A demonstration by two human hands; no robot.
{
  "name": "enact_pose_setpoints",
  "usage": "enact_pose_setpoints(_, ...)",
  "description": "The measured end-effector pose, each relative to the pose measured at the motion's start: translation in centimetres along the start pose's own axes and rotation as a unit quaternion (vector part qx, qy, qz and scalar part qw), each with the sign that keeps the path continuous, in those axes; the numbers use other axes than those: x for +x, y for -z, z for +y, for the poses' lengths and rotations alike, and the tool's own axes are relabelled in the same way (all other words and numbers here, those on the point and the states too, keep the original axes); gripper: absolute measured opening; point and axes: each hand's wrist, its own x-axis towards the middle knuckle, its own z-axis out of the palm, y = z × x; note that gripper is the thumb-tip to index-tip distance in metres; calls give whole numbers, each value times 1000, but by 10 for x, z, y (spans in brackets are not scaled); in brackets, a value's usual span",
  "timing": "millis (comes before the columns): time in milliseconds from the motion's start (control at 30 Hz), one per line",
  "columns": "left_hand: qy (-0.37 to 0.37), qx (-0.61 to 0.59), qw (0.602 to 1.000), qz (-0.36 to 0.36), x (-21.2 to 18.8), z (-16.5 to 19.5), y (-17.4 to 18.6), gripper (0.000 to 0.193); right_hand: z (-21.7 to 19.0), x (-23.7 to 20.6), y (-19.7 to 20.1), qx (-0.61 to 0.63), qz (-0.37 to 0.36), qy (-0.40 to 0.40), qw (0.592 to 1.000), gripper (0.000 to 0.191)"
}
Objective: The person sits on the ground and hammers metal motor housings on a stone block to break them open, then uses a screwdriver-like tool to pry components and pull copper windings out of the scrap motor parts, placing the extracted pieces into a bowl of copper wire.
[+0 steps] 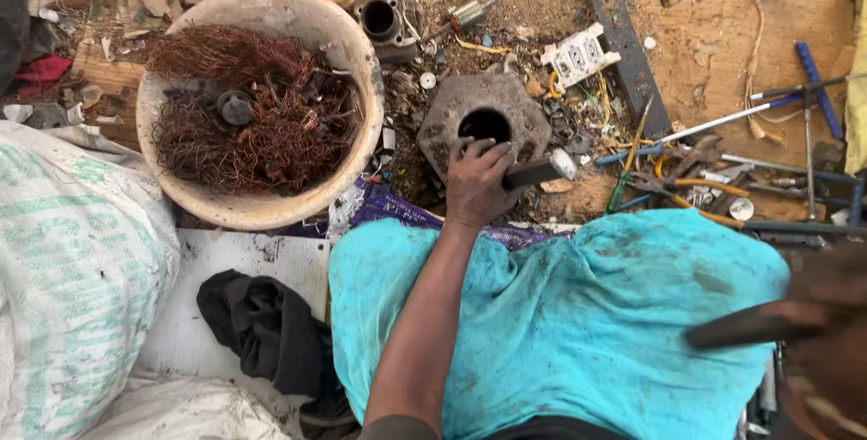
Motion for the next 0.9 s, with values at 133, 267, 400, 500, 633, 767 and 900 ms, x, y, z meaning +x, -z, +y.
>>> enact_pose_setpoints(133,1,-10,1000,9,-2,-1,0,52,-16,10,-25,-94,-127,55,986,27)
enact_pose_setpoints(267,36,17,997,-69,3,-3,5,49,14,25,-99,-357,-222,-64,905,27)
enact_pose_setpoints(400,2,-20,1000,-17,8,-4,5,42,12,16,-110,-197,-172,-85,962,25)
enact_pose_setpoints(500,9,-19,1000,-6,6,1,3,38,26,30,-116,-116,-128,-136,976,31)
enact_pose_setpoints(633,-5,20,1000,0,5,8,6,38,77,67,-146,-68,-163,-289,941,34)
enact_pose_setpoints(767,8,-1,1000,-17,8,9,9,44,91,72,-161,-251,-177,-256,917,46)
enact_pose_setpoints(900,13,25,1000,-10,9,10,8,38,75,73,-157,-299,-197,112,927,72)
